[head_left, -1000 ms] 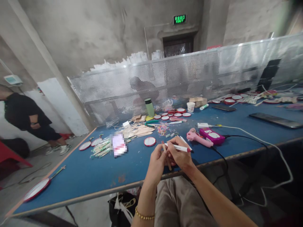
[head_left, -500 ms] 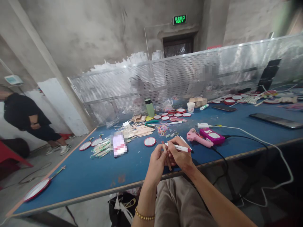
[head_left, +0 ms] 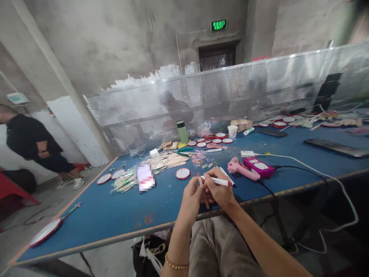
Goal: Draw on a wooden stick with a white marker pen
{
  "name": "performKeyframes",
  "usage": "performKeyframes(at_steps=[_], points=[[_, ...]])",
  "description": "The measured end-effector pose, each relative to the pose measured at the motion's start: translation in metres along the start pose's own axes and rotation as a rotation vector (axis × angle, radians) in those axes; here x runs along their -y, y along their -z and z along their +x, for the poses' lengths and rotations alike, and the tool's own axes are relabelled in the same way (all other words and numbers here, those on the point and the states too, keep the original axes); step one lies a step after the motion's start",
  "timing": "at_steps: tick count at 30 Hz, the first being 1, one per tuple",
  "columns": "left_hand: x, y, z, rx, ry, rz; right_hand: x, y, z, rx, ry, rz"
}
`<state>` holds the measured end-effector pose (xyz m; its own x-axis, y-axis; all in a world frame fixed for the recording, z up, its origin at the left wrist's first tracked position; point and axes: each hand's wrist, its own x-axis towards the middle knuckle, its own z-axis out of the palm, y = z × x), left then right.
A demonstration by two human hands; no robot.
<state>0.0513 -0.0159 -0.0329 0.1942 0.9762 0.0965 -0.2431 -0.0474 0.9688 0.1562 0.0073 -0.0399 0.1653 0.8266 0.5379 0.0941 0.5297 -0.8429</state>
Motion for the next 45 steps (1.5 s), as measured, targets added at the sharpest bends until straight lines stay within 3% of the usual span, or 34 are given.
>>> performKeyframes(at_steps=[6,16,45], points=[[-0.0002,0.0003,-0.0007,0.004,-0.004,-0.017,0.0013,-0.0001,-0.0014,-0.001,-0.044,0.04],[0.0007,0.0004,0.0,-0.001,0.002,-0.01,0.0009,0.001,-0.0008,-0.001,0.017,-0.008],[0.0014,0.0005,-0.0004,0.006,-0.004,-0.004,0.0033,0.0006,-0.0005,-0.002,-0.001,-0.012]])
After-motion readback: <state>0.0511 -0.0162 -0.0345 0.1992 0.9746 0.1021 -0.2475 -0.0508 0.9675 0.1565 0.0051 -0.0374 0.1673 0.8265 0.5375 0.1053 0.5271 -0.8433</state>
